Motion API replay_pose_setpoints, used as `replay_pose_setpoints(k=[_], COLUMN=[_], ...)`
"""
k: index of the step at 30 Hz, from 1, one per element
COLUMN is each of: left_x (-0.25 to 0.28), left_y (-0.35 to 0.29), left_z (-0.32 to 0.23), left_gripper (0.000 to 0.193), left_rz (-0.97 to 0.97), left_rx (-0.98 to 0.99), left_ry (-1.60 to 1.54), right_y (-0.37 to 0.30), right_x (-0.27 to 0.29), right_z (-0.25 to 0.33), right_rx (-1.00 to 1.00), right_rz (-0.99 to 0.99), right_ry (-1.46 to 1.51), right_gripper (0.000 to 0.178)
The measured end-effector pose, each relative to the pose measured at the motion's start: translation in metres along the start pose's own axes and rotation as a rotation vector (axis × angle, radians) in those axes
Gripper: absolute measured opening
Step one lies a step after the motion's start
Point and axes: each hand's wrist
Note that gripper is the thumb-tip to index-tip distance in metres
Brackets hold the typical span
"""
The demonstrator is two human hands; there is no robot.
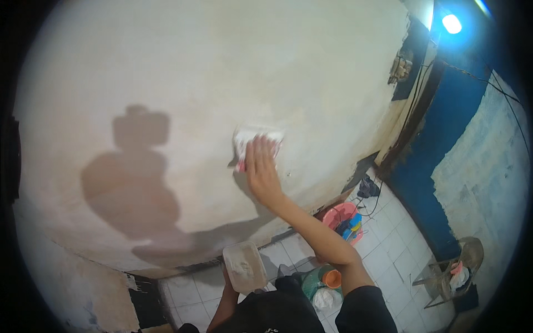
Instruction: The person patches a damaged section of a wall by applying a white filler compound using a small scraper. The person repeatedly scoops the compound from a rectangular container and spreads it over the wall surface to fill holes and smooth the texture.
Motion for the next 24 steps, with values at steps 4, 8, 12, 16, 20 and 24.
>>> replay_pose_setpoints(k=[4,8,12,16,20,24], left_x=[0.01,0.0,-0.011,-0.013,-0.018,-0.034], left_y=[0.008,-0.003,-0.007,-0.012,-0.01,-0.006], left_z=[-0.003,-0.005,-0.003,-0.008,-0.01,-0.025], left_gripper=[0.059,0.058,0.057,0.057,0.059,0.058], left_rz=[-0.009,0.135,0.08,0.023,0.038,0.178], left_rx=[-0.01,0.056,0.048,0.004,-0.008,-0.049], left_ry=[0.036,-0.006,-0.037,-0.021,0.087,0.039], right_y=[-0.034,0.047,0.109,0.037,-0.078,-0.102], right_x=[0.04,0.066,0.047,-0.01,0.0,0.06], right_z=[0.008,-0.068,-0.105,-0.037,0.022,0.054], right_rx=[0.056,0.011,-0.122,-0.044,-0.067,-0.474], right_rz=[0.174,-0.228,-0.396,-0.307,0.122,0.47], right_ry=[0.198,0.019,-0.031,0.027,0.25,0.448], right_gripper=[0.058,0.064,0.072,0.066,0.07,0.07])
Point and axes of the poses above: each hand's wrist, its own y-axis towards the middle knuckle, its own x-axis out of the back of the hand, z = x × y, and after that the axes turned 5 degrees about -z, right-handed
